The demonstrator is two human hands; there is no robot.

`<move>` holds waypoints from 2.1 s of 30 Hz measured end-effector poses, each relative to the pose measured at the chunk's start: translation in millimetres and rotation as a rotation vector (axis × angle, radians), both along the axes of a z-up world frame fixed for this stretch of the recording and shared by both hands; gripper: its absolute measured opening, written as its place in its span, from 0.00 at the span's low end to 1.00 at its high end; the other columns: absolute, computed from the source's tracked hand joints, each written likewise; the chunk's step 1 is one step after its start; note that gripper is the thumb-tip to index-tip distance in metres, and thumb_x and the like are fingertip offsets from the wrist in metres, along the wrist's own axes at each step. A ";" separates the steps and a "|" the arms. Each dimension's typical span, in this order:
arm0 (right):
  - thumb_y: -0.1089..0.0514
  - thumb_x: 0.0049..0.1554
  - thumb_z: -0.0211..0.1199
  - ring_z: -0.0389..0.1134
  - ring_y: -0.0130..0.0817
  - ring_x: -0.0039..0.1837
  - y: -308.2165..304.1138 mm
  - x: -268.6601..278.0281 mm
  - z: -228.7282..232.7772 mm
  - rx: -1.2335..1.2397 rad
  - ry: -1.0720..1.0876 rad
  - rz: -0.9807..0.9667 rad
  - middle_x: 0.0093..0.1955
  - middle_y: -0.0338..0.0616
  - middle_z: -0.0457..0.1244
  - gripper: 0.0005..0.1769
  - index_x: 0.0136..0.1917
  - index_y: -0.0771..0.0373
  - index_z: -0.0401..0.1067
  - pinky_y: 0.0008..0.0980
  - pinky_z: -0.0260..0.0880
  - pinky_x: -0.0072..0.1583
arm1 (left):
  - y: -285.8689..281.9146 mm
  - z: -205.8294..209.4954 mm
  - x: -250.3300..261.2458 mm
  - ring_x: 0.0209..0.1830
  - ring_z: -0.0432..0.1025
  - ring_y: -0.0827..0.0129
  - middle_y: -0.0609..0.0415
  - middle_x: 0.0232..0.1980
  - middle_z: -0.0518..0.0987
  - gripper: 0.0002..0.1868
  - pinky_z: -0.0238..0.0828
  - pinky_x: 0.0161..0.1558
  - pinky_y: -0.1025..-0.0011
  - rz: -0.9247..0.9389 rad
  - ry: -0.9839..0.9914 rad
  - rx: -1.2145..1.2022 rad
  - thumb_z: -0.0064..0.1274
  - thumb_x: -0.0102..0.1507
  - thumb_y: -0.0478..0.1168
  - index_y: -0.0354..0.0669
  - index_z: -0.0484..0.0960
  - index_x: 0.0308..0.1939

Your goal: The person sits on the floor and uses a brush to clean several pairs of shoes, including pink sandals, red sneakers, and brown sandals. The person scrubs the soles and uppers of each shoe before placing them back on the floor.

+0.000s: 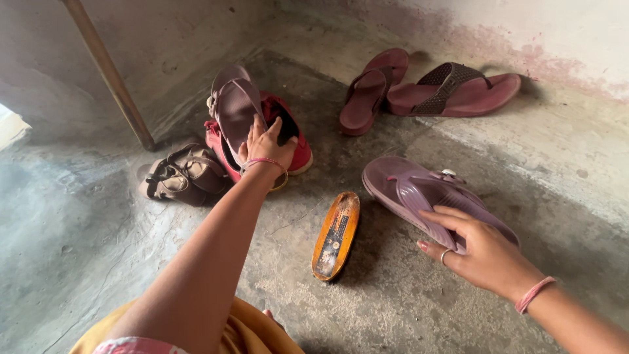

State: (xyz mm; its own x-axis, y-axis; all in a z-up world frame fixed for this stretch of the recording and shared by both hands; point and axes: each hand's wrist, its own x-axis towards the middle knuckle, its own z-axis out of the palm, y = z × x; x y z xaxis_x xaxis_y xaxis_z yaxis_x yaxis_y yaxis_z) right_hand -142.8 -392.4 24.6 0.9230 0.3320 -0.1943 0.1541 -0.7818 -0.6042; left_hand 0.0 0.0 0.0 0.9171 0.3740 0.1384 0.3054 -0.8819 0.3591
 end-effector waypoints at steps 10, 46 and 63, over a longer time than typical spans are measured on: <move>0.41 0.50 0.72 0.64 0.36 0.75 -7.0 -3.2 -3.9 0.194 -0.023 -0.042 0.76 0.40 0.60 0.34 0.68 0.48 0.74 0.38 0.62 0.71 | -8.5 37.2 -6.2 0.81 0.41 0.56 0.54 0.82 0.44 0.39 0.41 0.74 0.52 0.010 0.181 -0.036 0.55 0.56 0.62 0.70 0.67 0.73; 0.46 0.54 0.66 0.69 0.41 0.68 -52.4 0.4 -19.6 0.384 -0.101 -0.352 0.67 0.51 0.68 0.24 0.64 0.49 0.76 0.36 0.68 0.65 | -255.7 -12.2 -161.5 0.73 0.63 0.49 0.40 0.75 0.68 0.24 0.58 0.73 0.61 -0.943 0.122 -0.495 0.50 0.57 0.32 0.40 0.80 0.58; 0.36 0.54 0.62 0.67 0.43 0.71 -42.0 -5.3 -5.9 0.327 0.009 -0.349 0.69 0.49 0.66 0.40 0.72 0.59 0.66 0.38 0.65 0.68 | -245.6 -16.7 -144.6 0.73 0.59 0.38 0.34 0.80 0.53 0.40 0.57 0.73 0.57 -0.550 0.308 -0.295 0.52 0.58 0.39 0.35 0.59 0.74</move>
